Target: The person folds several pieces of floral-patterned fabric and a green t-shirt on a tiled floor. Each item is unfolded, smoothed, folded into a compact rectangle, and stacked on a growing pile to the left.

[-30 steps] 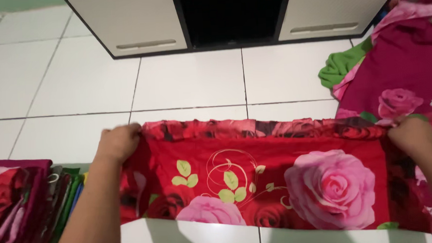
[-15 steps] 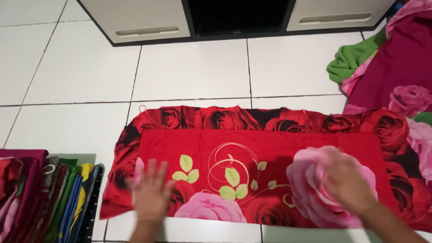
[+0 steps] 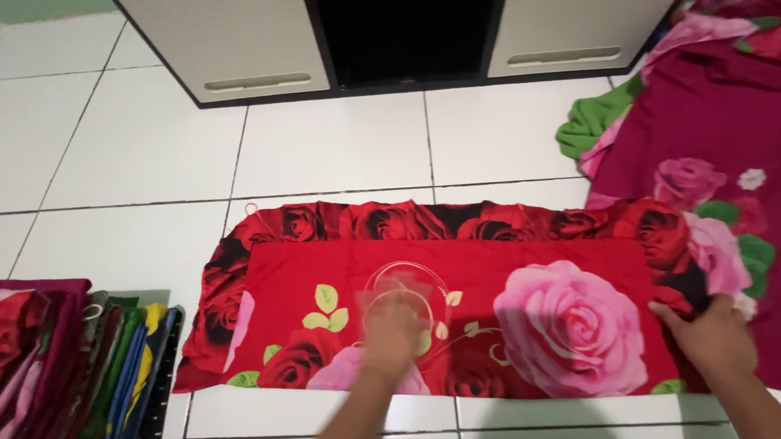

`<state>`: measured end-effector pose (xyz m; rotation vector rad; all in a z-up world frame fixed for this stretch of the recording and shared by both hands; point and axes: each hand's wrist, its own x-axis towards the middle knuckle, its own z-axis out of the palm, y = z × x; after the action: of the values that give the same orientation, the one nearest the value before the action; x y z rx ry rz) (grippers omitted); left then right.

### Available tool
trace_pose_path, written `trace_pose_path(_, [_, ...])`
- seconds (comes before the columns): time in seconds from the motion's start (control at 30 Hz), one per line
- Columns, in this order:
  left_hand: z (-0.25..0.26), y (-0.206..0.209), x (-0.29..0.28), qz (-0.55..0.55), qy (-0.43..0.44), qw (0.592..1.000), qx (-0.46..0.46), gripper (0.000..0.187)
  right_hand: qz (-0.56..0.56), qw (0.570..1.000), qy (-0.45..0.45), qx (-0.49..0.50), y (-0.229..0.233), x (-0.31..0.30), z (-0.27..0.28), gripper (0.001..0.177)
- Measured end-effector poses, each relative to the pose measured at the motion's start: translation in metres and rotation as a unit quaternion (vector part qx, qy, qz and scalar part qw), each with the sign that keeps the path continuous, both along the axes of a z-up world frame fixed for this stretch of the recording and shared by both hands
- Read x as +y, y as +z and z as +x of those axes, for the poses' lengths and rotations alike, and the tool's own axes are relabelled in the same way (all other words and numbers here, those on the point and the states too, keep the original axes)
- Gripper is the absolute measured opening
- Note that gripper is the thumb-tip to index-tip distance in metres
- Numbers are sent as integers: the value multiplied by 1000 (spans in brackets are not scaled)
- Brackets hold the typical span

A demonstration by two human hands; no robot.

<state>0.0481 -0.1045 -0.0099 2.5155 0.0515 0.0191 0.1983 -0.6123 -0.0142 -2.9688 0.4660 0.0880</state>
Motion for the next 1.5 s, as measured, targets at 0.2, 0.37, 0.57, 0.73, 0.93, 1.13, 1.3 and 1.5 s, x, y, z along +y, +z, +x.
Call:
trace_pose_path(0.2, [-13,29,-152,188,-135,970,-76,68,599,763,-208,128,13,-32,19,38])
trace_pose_path(0.37, [-23,11,-232,-9,-177,976,123,76,640,750,-94,136,108,-36,28,44])
trace_pose_path(0.57, [-13,-15,-228,-763,-177,620,49,76,450,860,43,236,167,89,-25,124])
trace_pose_path(0.73, [3,-23,-113,-746,197,609,184,93,414,838,262,239,124,237,-111,127])
trace_pose_path(0.93, [4,-67,-106,-526,193,828,33,58,377,860,305,156,40,218,-126,77])
trace_pose_path(1.13, [12,-68,-66,-279,191,931,-138,51,479,862,167,-9,1,134,-73,45])
trace_pose_path(1.3, [-16,-23,-52,-289,253,918,95,70,258,943,165,-130,1,112,-62,52])
trace_pose_path(1.5, [-38,5,-61,-248,277,928,25,65,411,911,-6,42,-18,104,-74,68])
